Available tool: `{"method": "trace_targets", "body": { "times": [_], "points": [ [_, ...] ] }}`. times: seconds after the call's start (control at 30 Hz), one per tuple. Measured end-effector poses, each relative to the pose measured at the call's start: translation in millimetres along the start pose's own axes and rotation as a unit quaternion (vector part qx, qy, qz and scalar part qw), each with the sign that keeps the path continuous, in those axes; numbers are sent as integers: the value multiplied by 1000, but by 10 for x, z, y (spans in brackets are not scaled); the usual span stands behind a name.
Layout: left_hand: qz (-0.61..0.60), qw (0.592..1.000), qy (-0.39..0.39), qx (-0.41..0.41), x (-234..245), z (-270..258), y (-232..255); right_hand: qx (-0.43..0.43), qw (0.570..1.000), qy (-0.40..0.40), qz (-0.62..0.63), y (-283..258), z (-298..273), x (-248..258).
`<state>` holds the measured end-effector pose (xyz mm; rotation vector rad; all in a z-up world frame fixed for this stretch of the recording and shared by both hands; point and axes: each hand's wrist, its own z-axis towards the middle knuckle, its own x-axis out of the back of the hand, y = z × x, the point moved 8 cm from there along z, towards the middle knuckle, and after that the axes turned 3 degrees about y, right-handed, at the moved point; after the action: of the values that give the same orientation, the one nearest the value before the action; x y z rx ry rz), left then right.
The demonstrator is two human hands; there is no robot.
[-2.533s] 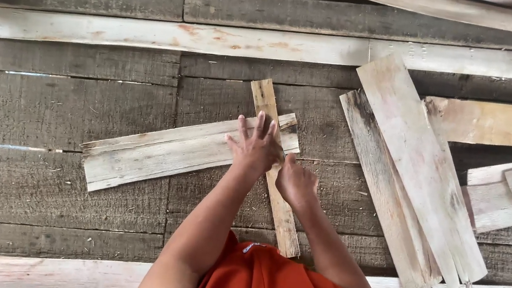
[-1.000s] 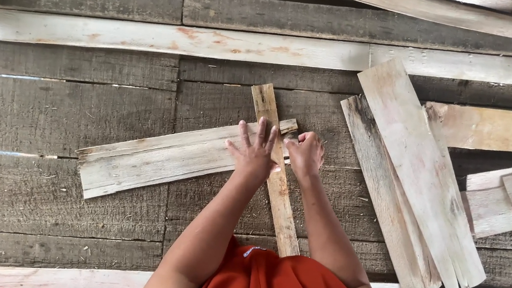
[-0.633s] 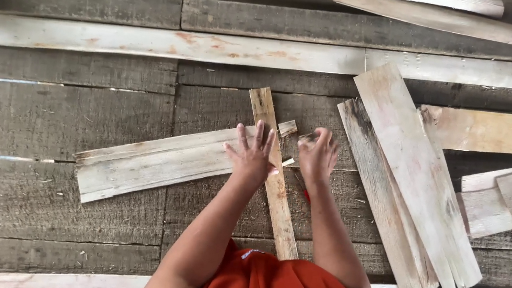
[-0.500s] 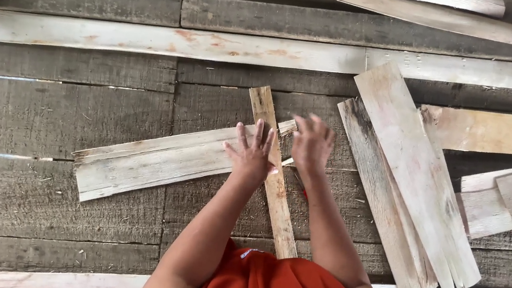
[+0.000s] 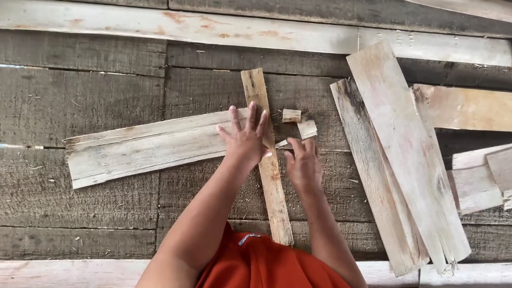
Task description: The person selects thin wooden planks from a pile, stacks them, and uses a red utility knife to split the planks into smaller pieces on a wooden workbench. The cut pieces are set aside on the bench.
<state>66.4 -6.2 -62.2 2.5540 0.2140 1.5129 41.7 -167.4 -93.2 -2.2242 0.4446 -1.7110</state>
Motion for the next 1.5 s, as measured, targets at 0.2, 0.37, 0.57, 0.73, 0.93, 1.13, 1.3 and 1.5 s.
{"method": "trace_targets", "body": {
  "times": [0.2, 0.37, 0.57, 0.73, 0.93, 1.13, 1.3, 1.5],
  "points": [
    [-22, 1000, 4, 1, 91, -74, 17, 33, 989, 138, 28, 198, 201, -441],
    [-5, 1000, -11, -13, 86, -72, 10, 13, 995, 95, -33, 130, 125, -300],
    [-13, 1000, -11, -7, 91, -67, 19, 75, 993, 81, -41, 96, 105, -341],
    [8, 1000, -30, -7, 165, -118, 37, -80, 991, -49, -94, 385, -81, -160],
    [24, 999, -33, 3, 81, -73, 1, -109, 979, -132, -114, 860, -189, -417],
    [25, 999, -26, 2, -26, 0, -22, -105, 984, -134, 60, 74, -230, 215],
    [34, 999, -18, 11, -17, 31, -22, -73, 990, -112, 39, -428, 172, 208],
    [37, 999, -7, 0, -101, 89, -38, -64, 981, -176, -52, -847, 486, 175]
  ]
}}
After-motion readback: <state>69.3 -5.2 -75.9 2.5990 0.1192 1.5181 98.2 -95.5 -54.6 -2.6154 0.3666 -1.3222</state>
